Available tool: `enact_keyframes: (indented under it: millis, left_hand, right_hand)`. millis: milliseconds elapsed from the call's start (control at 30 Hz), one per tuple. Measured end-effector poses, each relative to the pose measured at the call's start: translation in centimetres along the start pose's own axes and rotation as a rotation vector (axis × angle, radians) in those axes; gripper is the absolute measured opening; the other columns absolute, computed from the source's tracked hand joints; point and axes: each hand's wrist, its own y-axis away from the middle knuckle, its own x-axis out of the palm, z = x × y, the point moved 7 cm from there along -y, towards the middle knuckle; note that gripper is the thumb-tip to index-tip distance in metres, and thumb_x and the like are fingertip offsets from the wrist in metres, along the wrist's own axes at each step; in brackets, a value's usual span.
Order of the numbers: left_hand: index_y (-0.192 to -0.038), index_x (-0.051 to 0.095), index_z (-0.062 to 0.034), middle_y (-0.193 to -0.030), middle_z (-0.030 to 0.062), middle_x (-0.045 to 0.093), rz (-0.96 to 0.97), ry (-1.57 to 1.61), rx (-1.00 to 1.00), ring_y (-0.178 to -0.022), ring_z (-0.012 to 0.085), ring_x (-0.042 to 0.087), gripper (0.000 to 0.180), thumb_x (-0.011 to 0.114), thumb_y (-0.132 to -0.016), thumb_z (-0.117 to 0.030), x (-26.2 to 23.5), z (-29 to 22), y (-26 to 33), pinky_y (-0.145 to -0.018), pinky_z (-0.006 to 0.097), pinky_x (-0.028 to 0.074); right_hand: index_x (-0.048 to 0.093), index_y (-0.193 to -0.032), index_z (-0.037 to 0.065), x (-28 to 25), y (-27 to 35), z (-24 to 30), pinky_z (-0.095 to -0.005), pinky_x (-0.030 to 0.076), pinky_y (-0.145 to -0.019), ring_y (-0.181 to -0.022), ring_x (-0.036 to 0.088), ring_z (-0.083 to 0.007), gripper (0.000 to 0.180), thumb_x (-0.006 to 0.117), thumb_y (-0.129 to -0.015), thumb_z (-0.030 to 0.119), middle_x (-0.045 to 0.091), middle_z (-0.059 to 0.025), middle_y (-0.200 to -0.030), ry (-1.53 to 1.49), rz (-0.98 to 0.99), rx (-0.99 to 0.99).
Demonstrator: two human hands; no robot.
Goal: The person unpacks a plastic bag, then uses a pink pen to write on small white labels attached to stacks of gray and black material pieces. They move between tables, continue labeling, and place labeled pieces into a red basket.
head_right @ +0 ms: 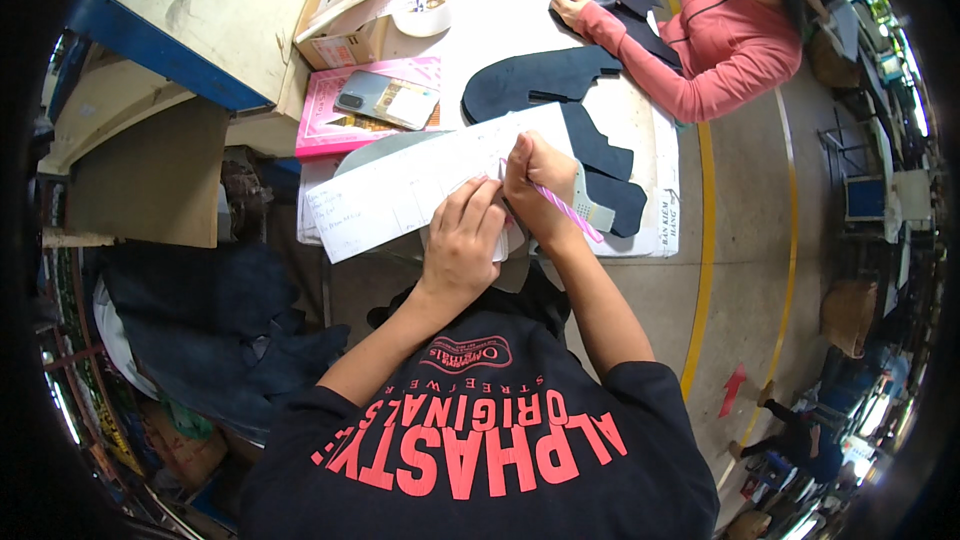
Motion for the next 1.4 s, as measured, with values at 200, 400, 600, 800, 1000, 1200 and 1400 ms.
enact_keyframes:
  millis: [200, 400, 600, 800, 1000, 1200, 1400]
  left_hand:
    - [-0.113, 0.068, -0.0043, -0.144, 0.0136, 0.064, -0.008, 0.007, 0.013, -0.142, 0.0333, 0.056, 0.027, 0.072, -0.086, -0.006, 0.0, 0.1, 0.0, -0.115, 0.047, 0.046]
    - [-0.113, 0.067, -0.0043, -0.144, 0.0137, 0.064, -0.004, 0.008, 0.017, -0.143, 0.0339, 0.056, 0.031, 0.075, -0.084, -0.005, 0.1, 0.1, 0.1, -0.115, 0.047, 0.046]
    - [-0.114, 0.067, -0.0043, -0.144, 0.0135, 0.064, -0.005, 0.010, 0.013, -0.143, 0.0339, 0.056, 0.031, 0.074, -0.084, -0.006, 0.2, 0.2, 0.2, -0.116, 0.047, 0.046]
    - [-0.115, 0.067, -0.0039, -0.144, 0.0134, 0.064, -0.044, 0.016, 0.009, -0.143, 0.0340, 0.056, 0.032, 0.073, -0.084, -0.005, 0.0, 0.2, 0.1, -0.116, 0.047, 0.045]
    - [-0.115, 0.069, -0.0045, -0.143, 0.0126, 0.065, -0.005, -0.016, 0.000, -0.143, 0.0321, 0.056, 0.029, 0.069, -0.086, -0.007, 0.1, 0.0, 0.1, -0.116, 0.045, 0.045]
    - [-0.114, 0.069, -0.0051, -0.143, 0.0119, 0.065, -0.020, -0.017, 0.000, -0.142, 0.0314, 0.057, 0.027, 0.068, -0.087, -0.006, 0.0, 0.0, 0.0, -0.116, 0.044, 0.045]
    - [-0.114, 0.069, -0.0049, -0.143, 0.0117, 0.065, -0.019, -0.016, 0.000, -0.142, 0.0311, 0.057, 0.027, 0.067, -0.087, -0.006, 0.0, -0.1, 0.0, -0.115, 0.044, 0.046]
  right_hand:
    - [0.052, -0.076, 0.001, 0.1, 0.0, 0.0, -0.0326, 0.043, -0.053, -0.052, 0.049, -0.0148, 0.043, 0.051, -0.118, 0.013, 0.053, -0.0069, -0.063, 0.035, -0.006, -0.007]
    - [0.052, -0.076, 0.001, 0.0, -0.1, 0.2, -0.0326, 0.043, -0.052, -0.050, 0.048, -0.0151, 0.043, 0.051, -0.118, 0.013, 0.051, -0.0070, -0.061, 0.038, -0.045, -0.009]
    - [0.051, -0.076, 0.002, -0.1, -0.3, 0.8, -0.0308, 0.043, -0.053, -0.054, 0.050, -0.0118, 0.045, 0.049, -0.119, 0.016, 0.052, -0.0045, -0.061, 0.004, -0.074, 0.006]
    - [0.052, -0.076, 0.001, -1.1, 0.0, 0.1, -0.0285, 0.043, -0.056, -0.057, 0.052, -0.0104, 0.049, 0.045, -0.121, 0.020, 0.056, -0.0045, -0.064, -0.156, -0.001, 0.051]
    - [0.054, -0.077, 0.002, -0.3, 0.7, -0.3, -0.0369, 0.044, -0.052, -0.051, 0.057, -0.0262, 0.038, 0.055, -0.114, 0.009, 0.056, -0.0129, -0.064, -0.073, 0.104, -0.047]
    - [0.054, -0.077, 0.002, -0.3, 0.8, -0.5, -0.0384, 0.042, -0.051, -0.048, 0.051, -0.0298, 0.035, 0.058, -0.111, 0.007, 0.050, -0.0137, -0.061, -0.080, 0.075, -0.041]
    - [0.053, -0.077, 0.002, -0.3, 0.7, -0.6, -0.0382, 0.041, -0.050, -0.047, 0.051, -0.0288, 0.036, 0.057, -0.112, 0.007, 0.049, -0.0134, -0.060, -0.098, 0.058, -0.033]
